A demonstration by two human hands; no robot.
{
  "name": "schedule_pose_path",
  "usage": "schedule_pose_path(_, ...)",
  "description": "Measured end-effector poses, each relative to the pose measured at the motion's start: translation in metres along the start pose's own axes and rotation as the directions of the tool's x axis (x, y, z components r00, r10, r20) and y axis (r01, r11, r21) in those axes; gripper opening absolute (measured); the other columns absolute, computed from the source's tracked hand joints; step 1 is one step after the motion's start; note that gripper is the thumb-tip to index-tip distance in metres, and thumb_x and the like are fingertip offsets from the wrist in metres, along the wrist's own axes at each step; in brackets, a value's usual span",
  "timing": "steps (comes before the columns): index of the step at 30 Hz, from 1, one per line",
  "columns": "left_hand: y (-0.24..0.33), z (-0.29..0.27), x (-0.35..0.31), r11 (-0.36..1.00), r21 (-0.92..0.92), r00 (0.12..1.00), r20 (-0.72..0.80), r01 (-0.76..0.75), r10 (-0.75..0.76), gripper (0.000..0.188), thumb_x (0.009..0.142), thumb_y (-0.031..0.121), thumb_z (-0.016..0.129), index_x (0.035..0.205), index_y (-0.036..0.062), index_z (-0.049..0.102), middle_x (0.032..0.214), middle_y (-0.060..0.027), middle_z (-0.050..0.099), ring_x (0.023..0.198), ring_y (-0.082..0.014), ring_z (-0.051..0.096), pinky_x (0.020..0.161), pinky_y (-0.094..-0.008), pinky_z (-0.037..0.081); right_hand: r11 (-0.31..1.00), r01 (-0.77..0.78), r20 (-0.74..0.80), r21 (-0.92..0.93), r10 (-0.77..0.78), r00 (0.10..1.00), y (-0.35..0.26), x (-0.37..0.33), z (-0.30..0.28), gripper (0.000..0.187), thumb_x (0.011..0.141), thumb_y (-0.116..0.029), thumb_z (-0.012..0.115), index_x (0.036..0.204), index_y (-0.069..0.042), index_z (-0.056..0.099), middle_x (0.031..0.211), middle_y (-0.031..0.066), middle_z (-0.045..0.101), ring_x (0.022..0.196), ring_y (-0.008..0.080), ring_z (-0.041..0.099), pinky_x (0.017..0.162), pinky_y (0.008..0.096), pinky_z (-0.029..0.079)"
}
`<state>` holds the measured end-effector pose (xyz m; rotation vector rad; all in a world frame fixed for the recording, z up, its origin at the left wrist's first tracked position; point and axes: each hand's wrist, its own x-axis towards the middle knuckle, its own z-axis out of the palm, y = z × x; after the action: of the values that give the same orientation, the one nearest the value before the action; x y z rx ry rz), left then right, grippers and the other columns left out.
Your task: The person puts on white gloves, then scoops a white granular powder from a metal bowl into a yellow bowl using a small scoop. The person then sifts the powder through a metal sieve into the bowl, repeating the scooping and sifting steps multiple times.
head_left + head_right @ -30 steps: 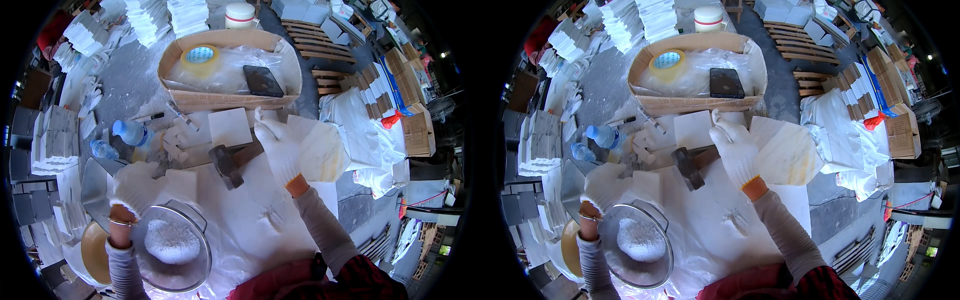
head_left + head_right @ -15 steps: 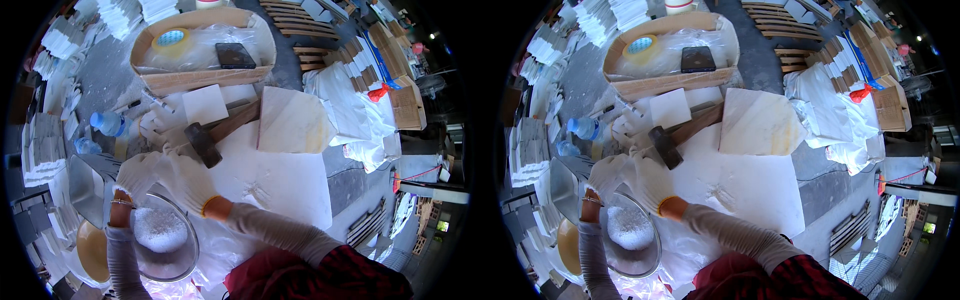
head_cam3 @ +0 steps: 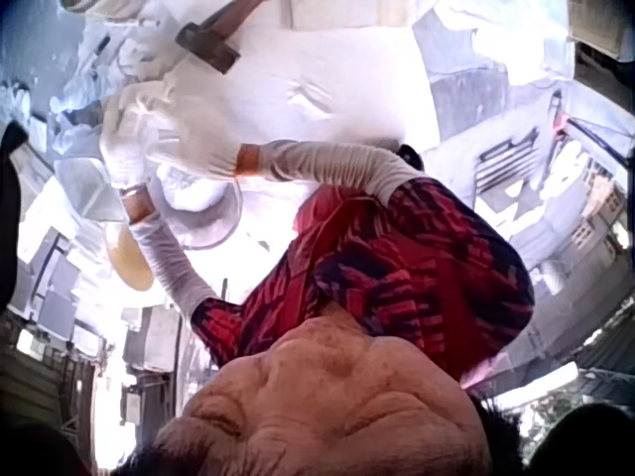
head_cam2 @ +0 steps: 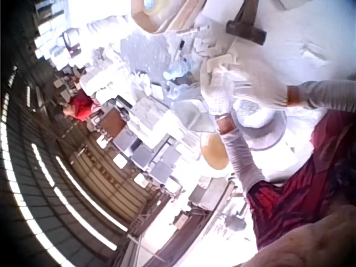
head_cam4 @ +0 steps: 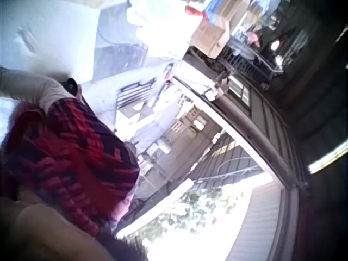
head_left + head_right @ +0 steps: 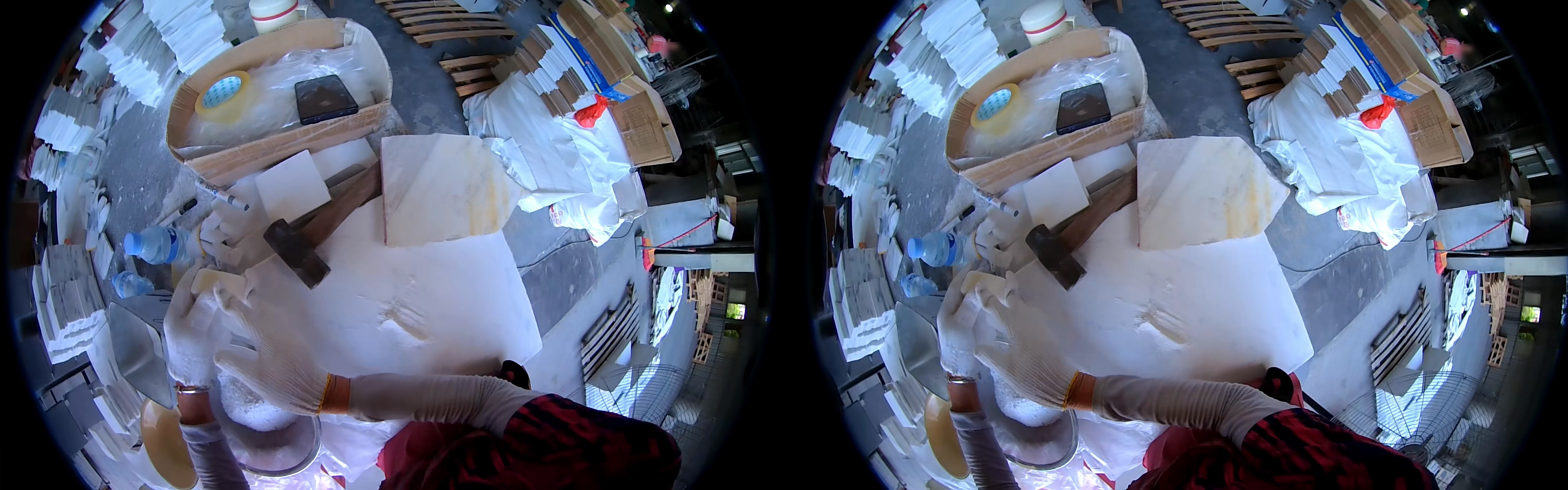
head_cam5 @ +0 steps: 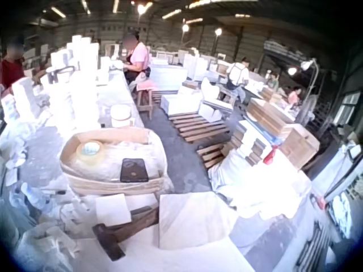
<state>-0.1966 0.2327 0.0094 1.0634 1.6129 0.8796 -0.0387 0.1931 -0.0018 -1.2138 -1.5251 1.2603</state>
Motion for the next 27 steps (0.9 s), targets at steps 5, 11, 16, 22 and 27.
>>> schedule_pose_path(5, -0.024, -0.002, -0.01, 0.961, -0.2, 0.98, -0.096, -0.19, 0.174, 0.038, 0.096, 0.016, 0.058, 0.129, -0.0037, 0.054, 0.118, -0.0122, 0.062, 0.107, -0.0207, 0.06, 0.091, -0.0315, 0.05, 0.984, 0.174, 0.01, -0.044, -0.174, 0.985, -0.007, 0.003, -0.006, 0.07, 0.087, -0.032, 0.067, 0.146, -0.009, 0.039, 0.138, 0.0218, 0.045, 0.12, 0.0398, 0.048, 0.1, 0.0458, 0.039)
schedule_pose_path(11, -0.001, -0.02, 0.001, 0.924, 0.027, 0.91, -0.168, -0.38, 0.379, 0.044, 0.09, 0.019, 0.067, 0.127, -0.0027, 0.057, 0.115, -0.0107, 0.064, 0.101, -0.0187, 0.061, 0.089, -0.0319, 0.05, 0.834, 0.454, -0.112, -0.314, -0.507, 0.854, -0.025, 0.031, -0.02, 0.074, 0.09, -0.04, 0.063, 0.149, -0.008, 0.032, 0.149, 0.0246, 0.031, 0.124, 0.0396, 0.045, 0.101, 0.0474, 0.04)
schedule_pose_path(16, 0.013, -0.003, -0.021, 0.881, -0.392, 0.957, -0.224, -0.264, 0.187, 0.034, 0.09, 0.02, 0.068, 0.115, -0.0026, 0.061, 0.107, -0.0112, 0.067, 0.089, -0.0181, 0.064, 0.081, -0.0315, 0.053, 0.809, 0.488, 0.055, -0.328, -0.499, 0.865, -0.059, 0.052, -0.053, 0.07, 0.079, -0.03, 0.073, 0.139, -0.009, 0.044, 0.138, 0.0209, 0.046, 0.121, 0.0389, 0.049, 0.095, 0.045, 0.044)
schedule_pose_path(22, 0.056, 0.078, -0.066, 0.832, -0.511, 0.9, -0.434, -0.215, -0.034, 0.036, 0.086, 0.027, 0.075, 0.104, -0.0006, 0.061, 0.095, -0.009, 0.064, 0.084, -0.0177, 0.064, 0.073, -0.0307, 0.054, 0.887, 0.351, 0.211, -0.301, -0.297, 0.931, -0.05, 0.03, -0.102, 0.082, 0.062, -0.033, 0.082, 0.13, -0.003, 0.046, 0.127, 0.0216, 0.054, 0.113, 0.0375, 0.057, 0.09, 0.0452, 0.047)
schedule_pose_path(27, 0.031, 0.138, -0.089, 0.748, -0.664, 0.952, -0.225, 0.007, -0.209, 0.031, 0.088, 0.023, 0.072, 0.105, -0.0019, 0.064, 0.09, -0.0041, 0.065, 0.079, -0.0119, 0.061, 0.069, -0.0287, 0.051, 0.77, 0.28, 0.205, -0.574, -0.196, 0.959, -0.044, -0.009, -0.139, 0.089, 0.069, -0.031, 0.081, 0.14, 0.002, 0.037, 0.123, 0.0278, 0.051, 0.11, 0.0422, 0.056, 0.092, 0.0459, 0.047)
